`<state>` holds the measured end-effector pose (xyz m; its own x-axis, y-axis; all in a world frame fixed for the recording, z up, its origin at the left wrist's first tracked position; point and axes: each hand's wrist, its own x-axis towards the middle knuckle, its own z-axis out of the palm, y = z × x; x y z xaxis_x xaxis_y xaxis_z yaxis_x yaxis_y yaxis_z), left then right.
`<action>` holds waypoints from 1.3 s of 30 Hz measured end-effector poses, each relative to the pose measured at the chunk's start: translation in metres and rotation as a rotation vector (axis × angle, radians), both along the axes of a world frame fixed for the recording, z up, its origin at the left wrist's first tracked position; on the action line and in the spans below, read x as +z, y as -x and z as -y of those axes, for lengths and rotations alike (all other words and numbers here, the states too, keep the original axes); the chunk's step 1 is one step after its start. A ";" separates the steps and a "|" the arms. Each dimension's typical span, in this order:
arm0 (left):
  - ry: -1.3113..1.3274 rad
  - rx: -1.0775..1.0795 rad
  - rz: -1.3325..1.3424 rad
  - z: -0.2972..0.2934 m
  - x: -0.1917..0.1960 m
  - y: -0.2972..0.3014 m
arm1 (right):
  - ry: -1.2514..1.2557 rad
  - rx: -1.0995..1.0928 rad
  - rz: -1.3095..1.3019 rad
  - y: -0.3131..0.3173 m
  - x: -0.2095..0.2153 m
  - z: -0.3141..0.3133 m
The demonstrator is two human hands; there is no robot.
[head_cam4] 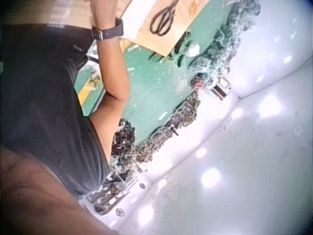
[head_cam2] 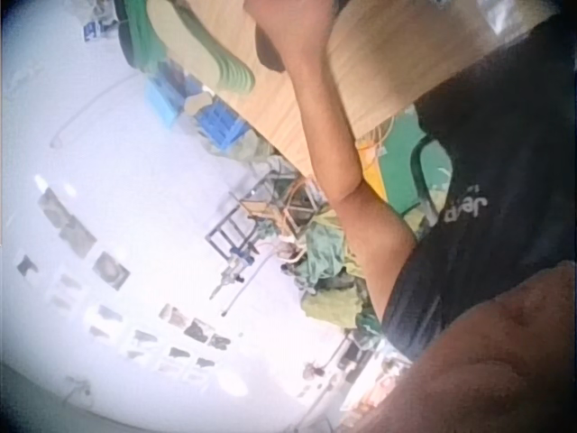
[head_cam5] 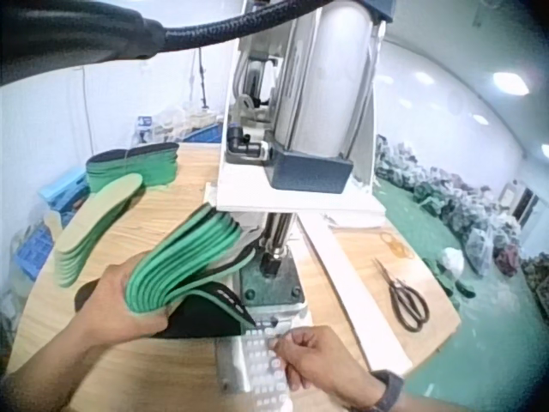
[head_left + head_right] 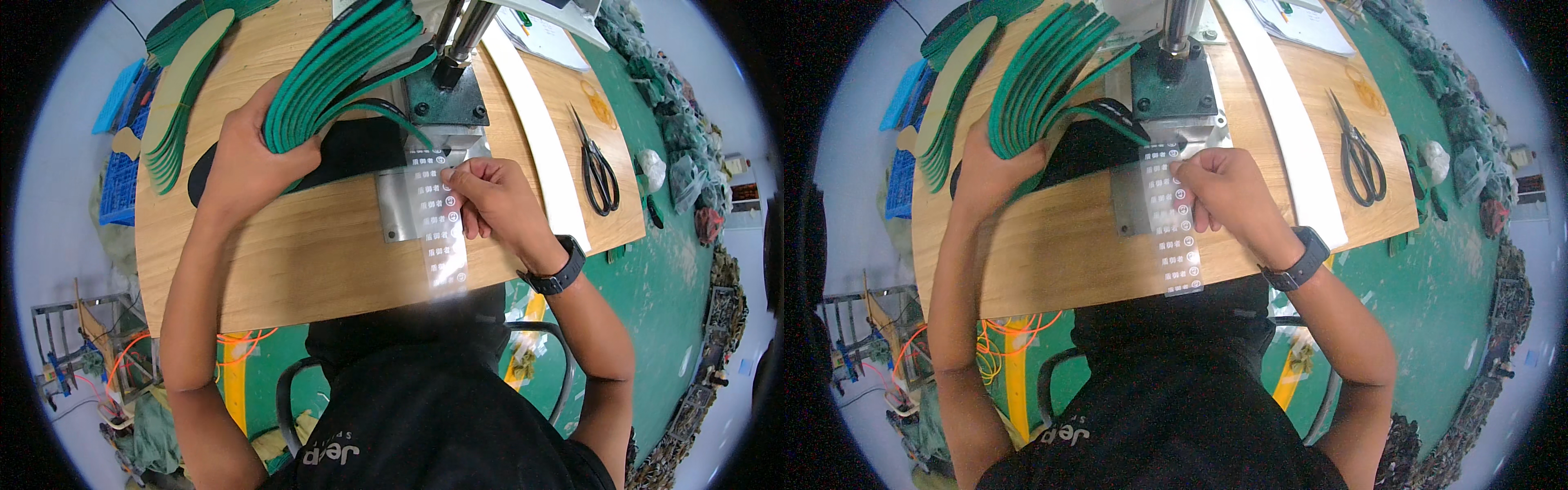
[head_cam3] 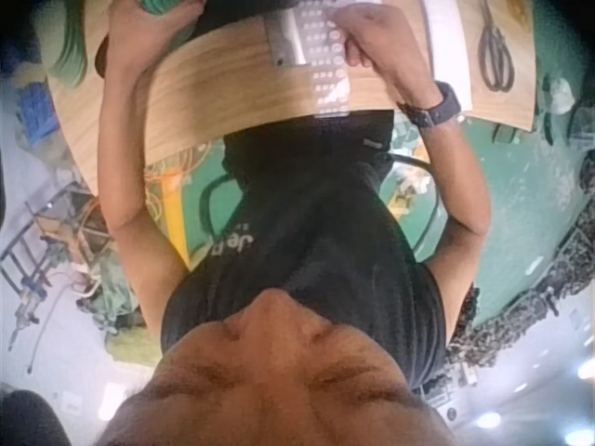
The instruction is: The person peels stickers from a transparent sheet and applies them to shoe insoles before stacking the finished insoles and securing them with a rubber band.
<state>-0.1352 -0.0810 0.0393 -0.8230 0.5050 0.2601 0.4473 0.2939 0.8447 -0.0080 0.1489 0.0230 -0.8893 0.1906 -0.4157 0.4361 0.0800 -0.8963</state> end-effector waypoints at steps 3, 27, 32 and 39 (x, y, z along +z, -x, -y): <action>0.026 0.001 -0.073 0.001 -0.002 -0.005 | -0.013 0.018 -0.059 -0.005 -0.005 0.004; 0.672 -0.125 0.033 0.062 0.030 -0.012 | -0.631 0.211 -0.903 -0.032 0.042 -0.012; 0.762 -0.051 -0.473 0.057 0.044 -0.066 | -0.868 0.526 -1.204 -0.009 0.076 0.080; 0.334 -0.016 -0.134 0.145 0.020 -0.092 | -0.931 0.920 -0.719 0.025 0.045 0.102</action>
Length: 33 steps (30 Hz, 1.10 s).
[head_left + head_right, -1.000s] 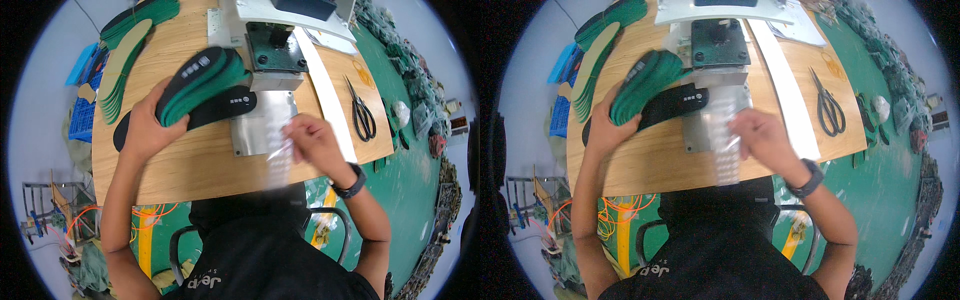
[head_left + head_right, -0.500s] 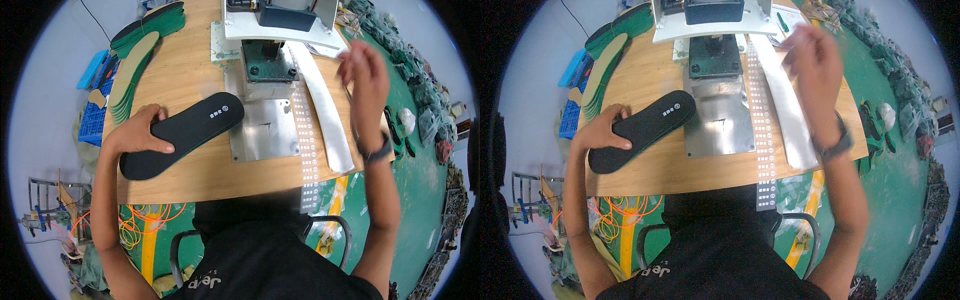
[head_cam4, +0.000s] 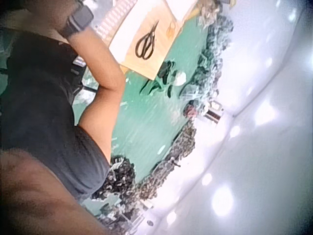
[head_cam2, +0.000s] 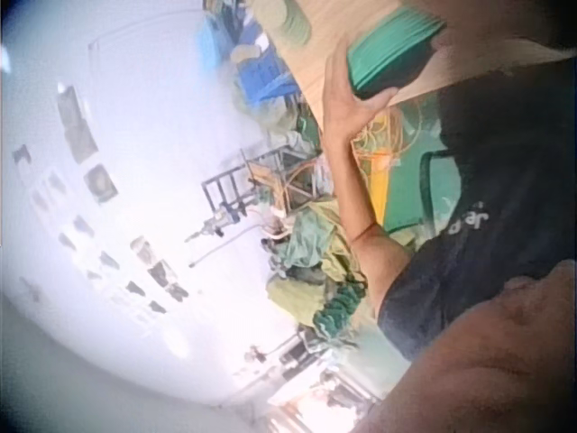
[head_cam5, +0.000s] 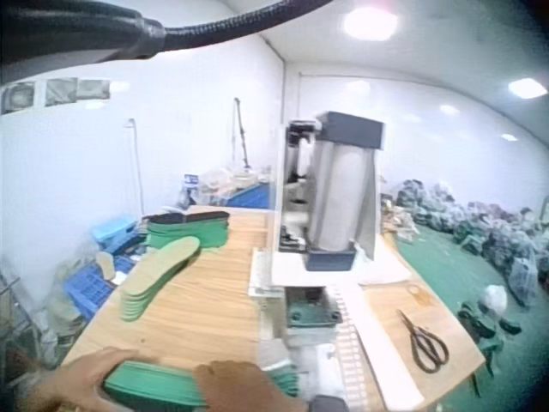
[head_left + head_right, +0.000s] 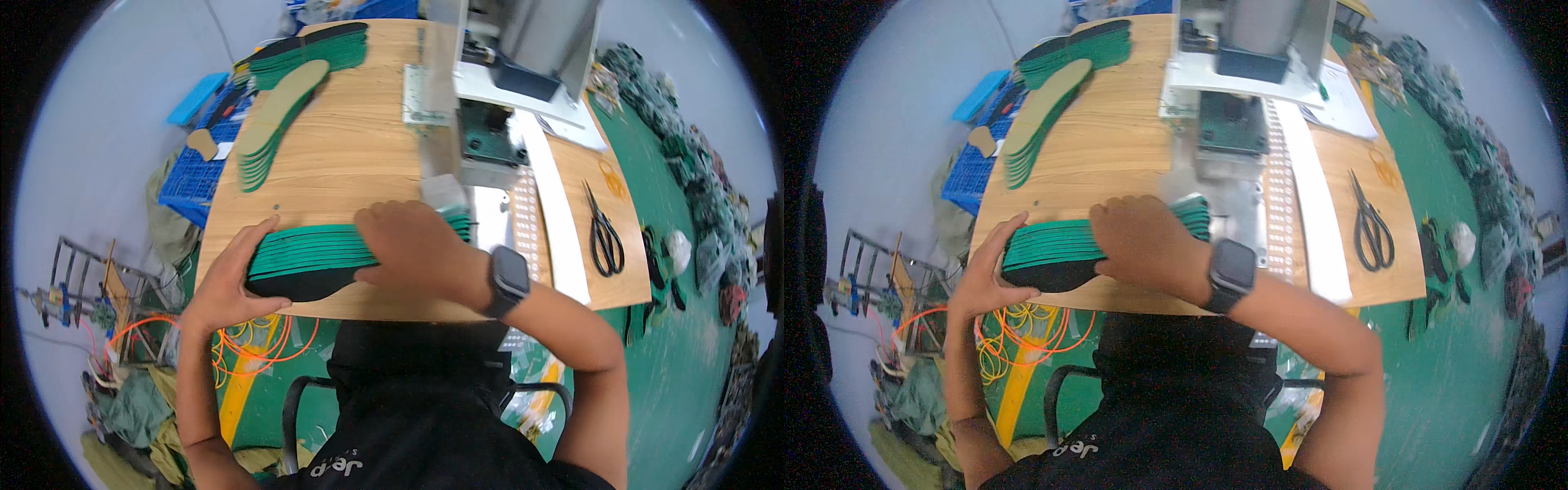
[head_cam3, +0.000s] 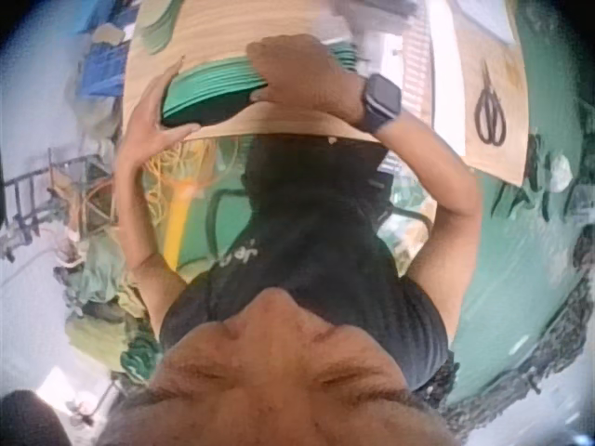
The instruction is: The person peels stickers from a transparent sheet and applies them to shoe insoles before stacking the finished insoles and securing them with a rubber band.
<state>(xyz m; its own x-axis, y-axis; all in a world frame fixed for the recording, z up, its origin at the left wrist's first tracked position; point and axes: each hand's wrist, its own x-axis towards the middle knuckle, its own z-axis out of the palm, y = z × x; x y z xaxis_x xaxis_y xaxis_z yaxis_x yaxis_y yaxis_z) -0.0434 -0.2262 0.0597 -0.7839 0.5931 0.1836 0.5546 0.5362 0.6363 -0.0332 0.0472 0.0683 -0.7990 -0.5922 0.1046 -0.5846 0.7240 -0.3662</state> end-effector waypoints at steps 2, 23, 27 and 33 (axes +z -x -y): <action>-0.447 0.162 0.342 0.009 -0.017 -0.021 | 0.007 -0.011 -0.137 -0.006 -0.002 0.010; 0.595 0.658 -0.375 -0.087 -0.042 0.238 | 0.402 -1.179 -0.143 -0.115 0.055 -0.348; 0.578 0.539 -0.374 -0.017 -0.045 0.278 | 0.599 -1.205 0.050 -0.066 0.026 -0.401; -0.127 0.415 0.225 -0.005 -0.005 0.214 | 0.279 -1.217 0.233 -0.055 -0.008 -0.427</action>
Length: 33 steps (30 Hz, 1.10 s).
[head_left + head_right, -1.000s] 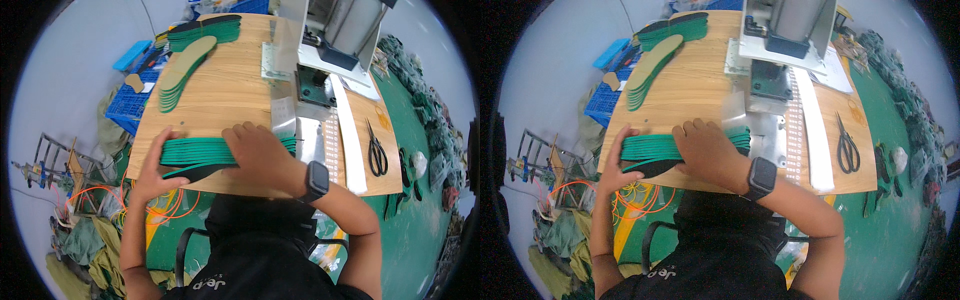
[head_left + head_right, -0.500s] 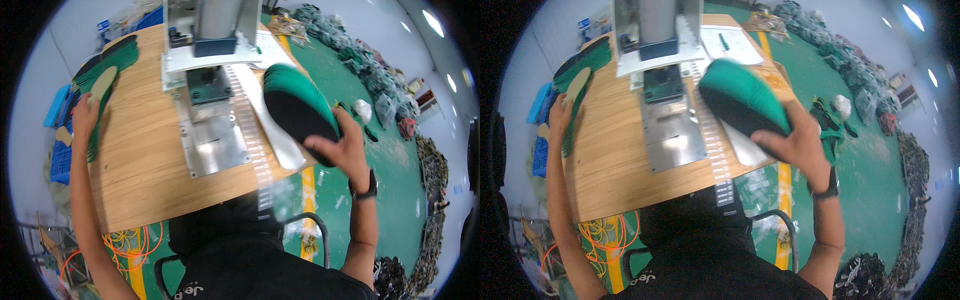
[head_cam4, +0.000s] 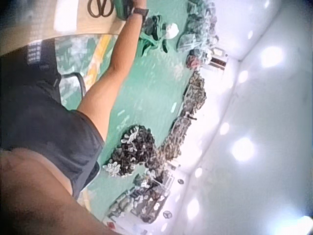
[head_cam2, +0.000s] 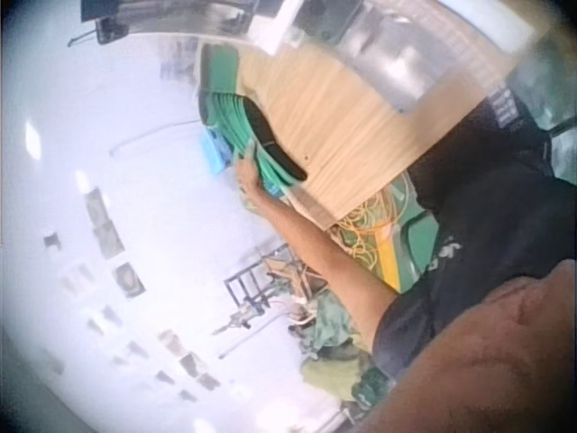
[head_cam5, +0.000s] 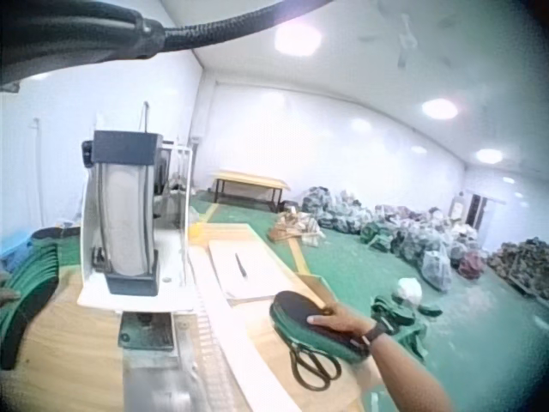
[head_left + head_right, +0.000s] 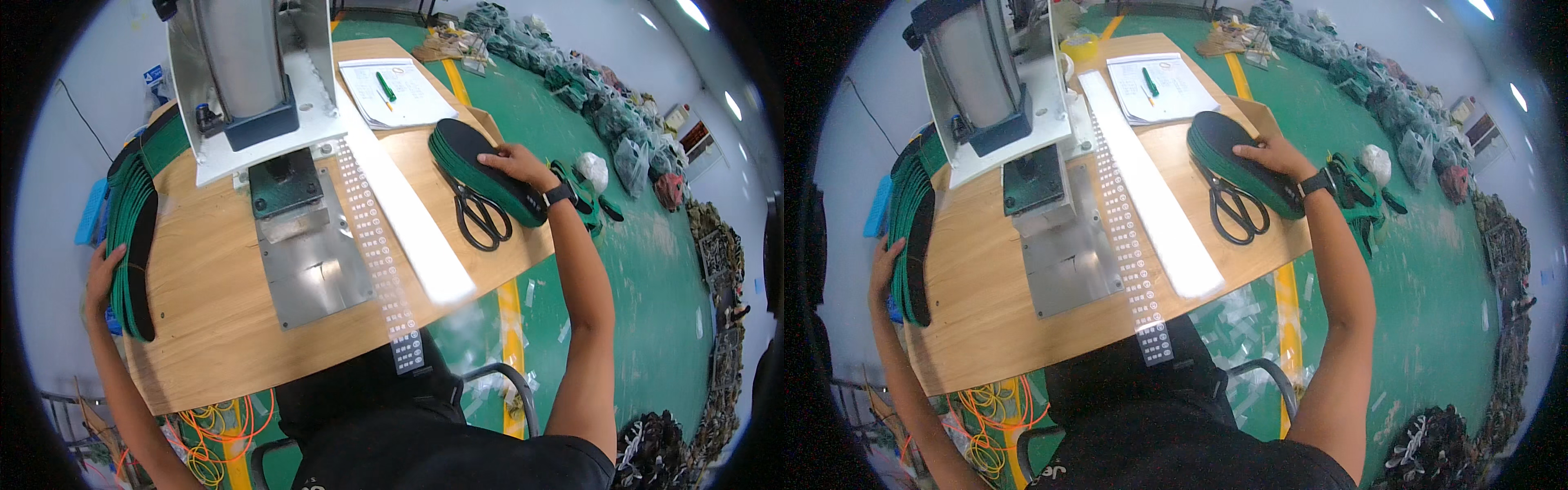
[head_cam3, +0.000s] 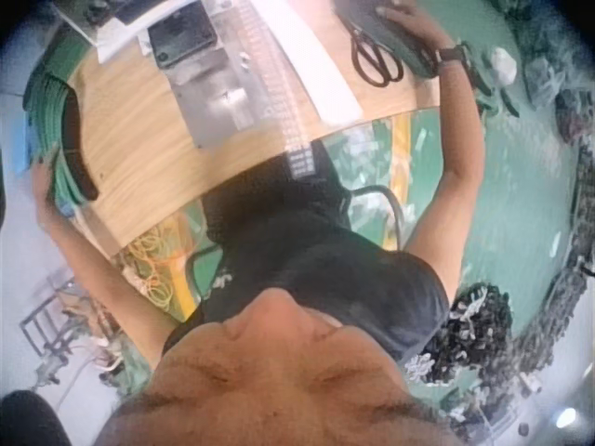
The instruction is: The person peels stickers from a transparent sheet and applies them to shoe insoles before stacking the finished insoles and securing them with a rubber band.
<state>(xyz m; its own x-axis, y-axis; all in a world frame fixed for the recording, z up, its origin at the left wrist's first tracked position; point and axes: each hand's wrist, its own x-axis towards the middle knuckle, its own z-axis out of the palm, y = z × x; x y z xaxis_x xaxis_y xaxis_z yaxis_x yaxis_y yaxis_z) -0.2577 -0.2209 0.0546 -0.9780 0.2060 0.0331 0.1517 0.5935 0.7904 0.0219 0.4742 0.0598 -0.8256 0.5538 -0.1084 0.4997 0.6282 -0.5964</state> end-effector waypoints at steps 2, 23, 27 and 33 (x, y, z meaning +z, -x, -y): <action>-0.057 -0.001 0.014 0.012 -0.006 0.001 | -0.445 -0.019 -0.113 -0.006 -0.007 -0.013; -1.417 0.073 0.048 -0.097 -0.038 -0.242 | -0.030 1.087 -1.090 0.002 -0.001 0.416; -1.424 -0.060 0.289 -0.113 -0.040 -0.262 | 0.149 0.981 -1.029 -0.016 -0.022 0.416; -1.075 -0.118 0.381 -0.113 -0.042 -0.261 | 0.481 1.352 -0.588 -0.037 -0.011 0.391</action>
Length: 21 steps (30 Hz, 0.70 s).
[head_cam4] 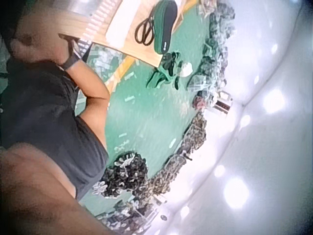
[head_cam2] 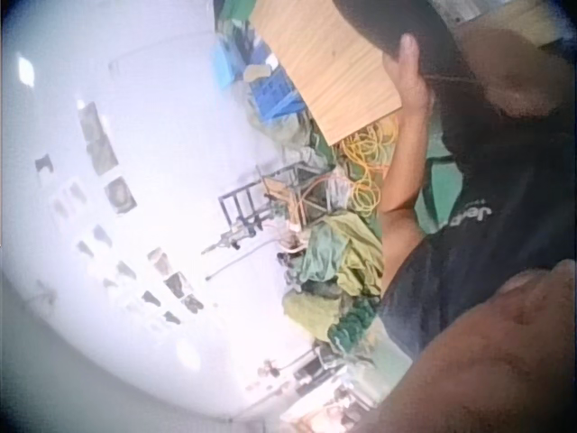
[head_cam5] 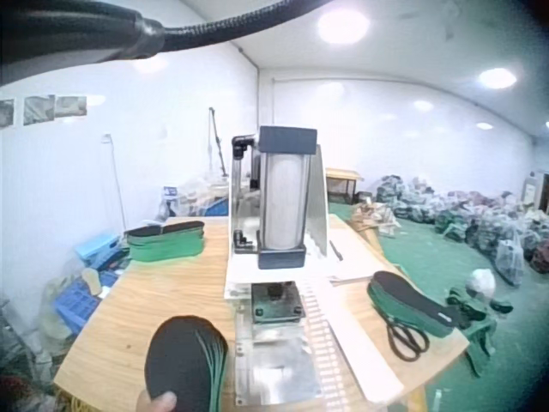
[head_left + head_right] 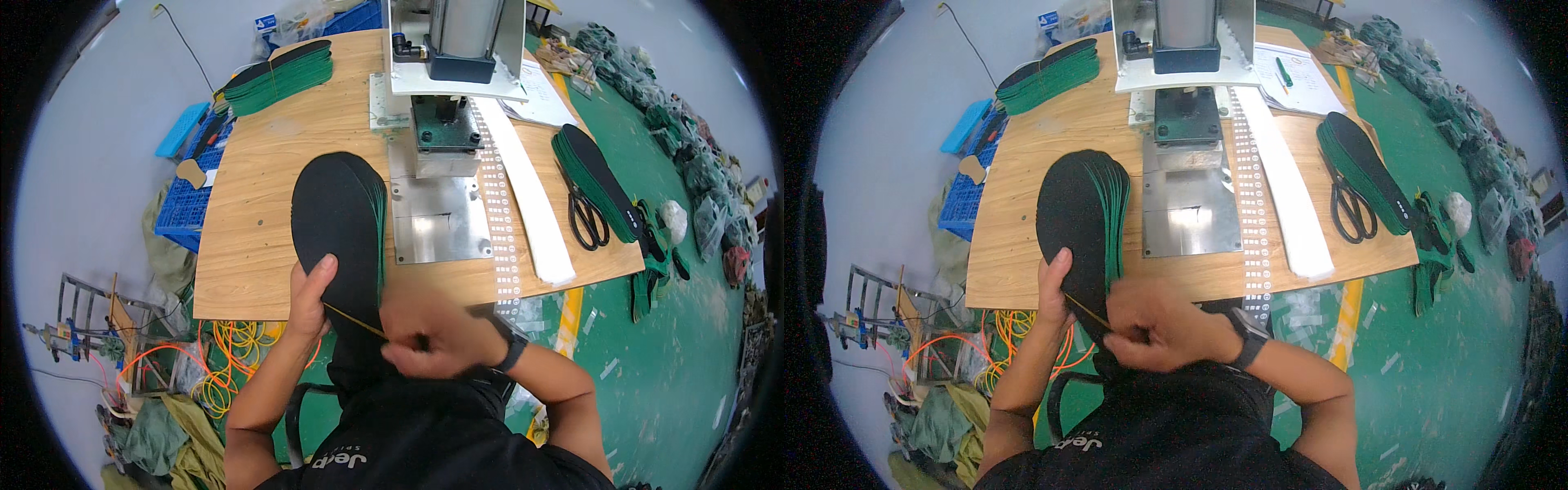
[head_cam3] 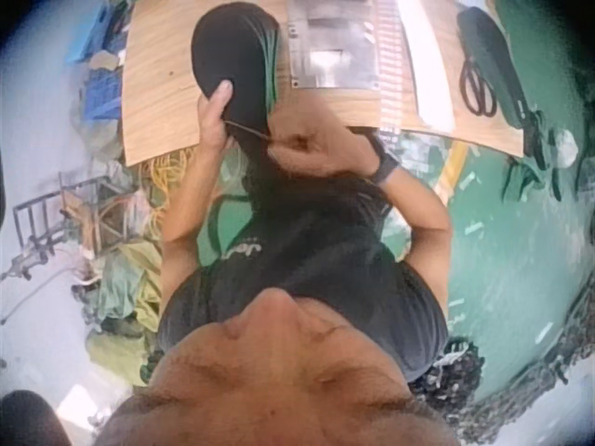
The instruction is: The person peels stickers from a transparent sheet and applies them to shoe insoles before stacking the finished insoles and securing them with a rubber band.
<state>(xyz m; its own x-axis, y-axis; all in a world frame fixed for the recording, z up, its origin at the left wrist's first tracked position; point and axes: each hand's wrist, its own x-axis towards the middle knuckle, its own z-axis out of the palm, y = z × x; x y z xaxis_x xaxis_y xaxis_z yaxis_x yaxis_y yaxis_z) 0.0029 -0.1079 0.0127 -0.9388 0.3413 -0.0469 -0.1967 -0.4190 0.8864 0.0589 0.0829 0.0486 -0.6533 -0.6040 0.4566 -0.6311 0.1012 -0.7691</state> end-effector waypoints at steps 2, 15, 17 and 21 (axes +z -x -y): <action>-0.002 0.068 -0.047 0.001 0.000 -0.004 | 0.035 0.241 0.308 -0.016 0.006 0.000; -0.219 0.082 -0.564 0.045 -0.007 0.014 | -0.068 -0.543 -0.299 -0.002 0.046 0.011; -0.227 -0.116 -0.769 0.027 0.006 0.019 | -0.084 -0.454 -0.268 0.013 0.043 0.025; -0.088 0.317 -0.771 0.089 0.044 0.060 | -0.343 -0.437 -0.431 0.033 0.053 0.009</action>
<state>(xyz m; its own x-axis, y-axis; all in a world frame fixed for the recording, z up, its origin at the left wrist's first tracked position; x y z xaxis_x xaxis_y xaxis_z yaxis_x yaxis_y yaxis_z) -0.0575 -0.1965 0.0572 -0.7492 0.0281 0.6618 0.5899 -0.4261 0.6859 0.0261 0.0742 0.1015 -0.6726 -0.4835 0.5602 -0.7186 0.6074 -0.3386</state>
